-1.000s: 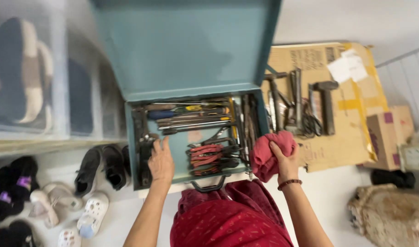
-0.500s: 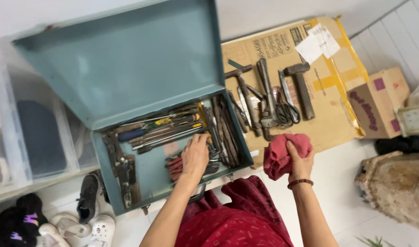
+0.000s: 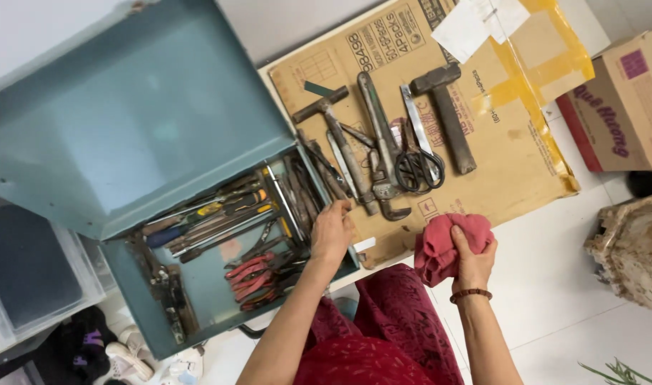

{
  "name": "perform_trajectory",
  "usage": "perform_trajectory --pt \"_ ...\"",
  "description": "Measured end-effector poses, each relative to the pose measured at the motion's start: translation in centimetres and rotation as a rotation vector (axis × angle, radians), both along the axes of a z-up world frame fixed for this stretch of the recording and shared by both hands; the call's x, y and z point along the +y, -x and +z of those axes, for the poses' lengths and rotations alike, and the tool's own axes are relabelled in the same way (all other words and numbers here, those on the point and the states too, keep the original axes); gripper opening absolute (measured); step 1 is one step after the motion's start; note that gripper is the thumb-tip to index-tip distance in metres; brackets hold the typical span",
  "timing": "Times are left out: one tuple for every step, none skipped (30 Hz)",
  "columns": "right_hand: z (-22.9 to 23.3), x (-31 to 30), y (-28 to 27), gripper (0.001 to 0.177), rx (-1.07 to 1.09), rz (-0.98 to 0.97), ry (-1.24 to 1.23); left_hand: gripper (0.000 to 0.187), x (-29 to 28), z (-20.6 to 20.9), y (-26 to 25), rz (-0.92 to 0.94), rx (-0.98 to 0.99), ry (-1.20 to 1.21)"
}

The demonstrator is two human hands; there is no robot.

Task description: Organize and clean various tools inside a metal toolbox.

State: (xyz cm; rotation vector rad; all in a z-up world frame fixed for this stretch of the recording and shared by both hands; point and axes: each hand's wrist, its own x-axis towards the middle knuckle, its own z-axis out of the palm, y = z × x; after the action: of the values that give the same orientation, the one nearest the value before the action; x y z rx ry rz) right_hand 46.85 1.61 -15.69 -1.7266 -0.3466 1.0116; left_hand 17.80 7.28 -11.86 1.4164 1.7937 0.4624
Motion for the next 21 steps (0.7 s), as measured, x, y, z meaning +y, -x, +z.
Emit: perform_trajectory --pt "0.2 0.3 -0.3 0.068 0.003 0.003 0.008 0.030 0.2 -1.6 -0.8 0.003 0.003 0.008" --pt "0.5 0.6 -0.4 0.069 0.014 0.020 0.014 0.039 0.4 -3.1 -1.6 0.064 -0.001 0.058" --pt "0.7 1.1 -0.5 0.069 0.025 0.040 0.016 0.048 0.6 -4.5 -2.2 0.129 -0.003 0.103" --pt "0.9 1.4 -0.8 0.069 0.029 0.047 0.020 0.048 1.2 -4.7 -2.5 0.136 0.000 0.107" --pt "1.1 1.8 -1.1 0.069 0.024 0.064 0.037 0.055 1.8 -4.9 -2.8 0.159 0.055 0.099" --pt "1.4 2.1 -1.3 0.069 0.020 0.081 0.054 0.063 2.3 -5.0 -3.0 0.181 0.110 0.092" --pt "1.5 2.4 -1.5 0.069 0.023 0.089 0.058 0.063 3.5 -3.3 -3.1 0.190 0.113 0.096" --pt "1.6 2.7 -1.7 0.068 0.022 0.107 0.050 0.069 4.8 -1.7 -3.2 0.221 0.110 0.191" --pt "1.7 2.9 -1.9 0.067 0.021 0.121 0.042 0.075 6.0 0.0 -3.3 0.247 0.105 0.285" --pt "1.7 3.2 -2.0 0.067 0.024 0.126 0.046 0.075 6.8 0.4 -3.2 0.253 0.108 0.290" --pt "1.7 3.4 -2.1 0.066 0.039 0.119 0.052 0.083 7.7 0.8 -3.0 0.169 0.181 0.261" --pt "1.8 3.7 -2.2 0.066 0.053 0.111 0.059 0.090 8.6 1.2 -2.8 0.084 0.253 0.232" --pt "1.6 3.8 -2.4 0.066 0.055 0.111 0.063 0.090 9.1 -1.2 -2.2 0.084 0.255 0.236" --pt "1.4 4.0 -2.6 0.066 0.065 0.112 0.055 0.077 9.6 -3.5 -1.6 -0.042 0.515 0.067" --pt "1.3 4.0 -2.7 0.066 0.076 0.111 0.049 0.064 10.0 -5.9 -1.1 -0.170 0.771 -0.107" --pt "1.3 4.2 -2.8 0.066 0.077 0.110 0.054 0.064 11.3 -4.5 -0.6 -0.173 0.772 -0.102" --pt "1.3 4.3 -2.9 0.066 0.087 0.107 0.055 0.065 12.5 -3.2 -0.1 -0.326 0.940 -0.006" --pt "1.3 4.4 -2.9 0.067 0.096 0.104 0.056 0.066 13.8 -1.9 0.4 -0.480 1.105 0.093" --pt "1.2 4.6 -3.0 0.067 0.097 0.104 0.058 0.066 14.1 -2.6 1.1 -0.481 1.106 0.095" --pt "1.2 4.7 -3.1 0.068 0.098 0.110 0.053 0.059 14.4 -3.2 1.7 -0.505 1.165 0.087" --pt "1.1 4.9 -3.2 0.068 0.100 0.115 0.047 0.053 14.8 -3.9 2.4 -0.529 1.224 0.077"
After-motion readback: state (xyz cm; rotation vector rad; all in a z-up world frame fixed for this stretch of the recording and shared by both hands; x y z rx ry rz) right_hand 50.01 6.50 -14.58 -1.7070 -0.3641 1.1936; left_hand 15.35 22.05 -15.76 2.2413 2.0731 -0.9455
